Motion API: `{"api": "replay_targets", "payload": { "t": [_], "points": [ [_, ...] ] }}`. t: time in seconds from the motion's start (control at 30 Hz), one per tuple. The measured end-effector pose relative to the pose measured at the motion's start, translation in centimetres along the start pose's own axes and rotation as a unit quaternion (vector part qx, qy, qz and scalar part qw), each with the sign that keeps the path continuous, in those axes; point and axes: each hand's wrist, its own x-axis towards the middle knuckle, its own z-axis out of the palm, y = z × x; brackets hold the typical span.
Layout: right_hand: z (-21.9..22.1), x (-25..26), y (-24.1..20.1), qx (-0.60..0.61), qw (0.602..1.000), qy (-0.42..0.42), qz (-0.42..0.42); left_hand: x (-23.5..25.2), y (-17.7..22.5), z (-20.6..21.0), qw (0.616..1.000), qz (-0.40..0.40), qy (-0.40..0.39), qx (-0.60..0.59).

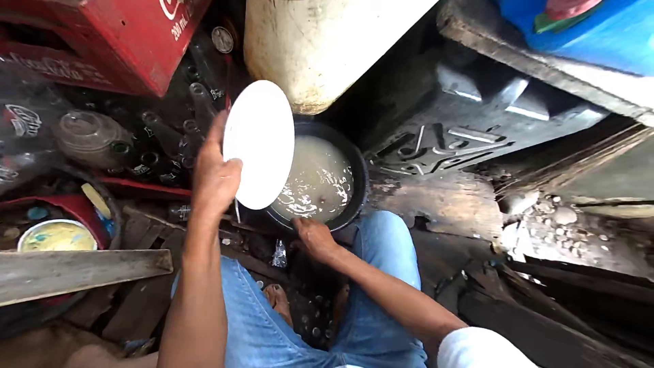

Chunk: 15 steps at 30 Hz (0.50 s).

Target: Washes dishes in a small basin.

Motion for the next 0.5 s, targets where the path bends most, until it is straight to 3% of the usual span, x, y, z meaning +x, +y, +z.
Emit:
{"api": "replay_targets", "payload": {
  "t": [0.23,0.5],
  "points": [
    [1.0,-0.5,0.7,-0.017,0.997,0.07,-0.039,-1.8,0.9,-3.7,0.995,-0.041,0.073,-0.055],
    [1.6,-3.5,1.5,-0.038,0.989,0.121,-0.079,-0.2,-0.7,-4.1,0.976,-0.055,0.151,-0.144]
  ]
}}
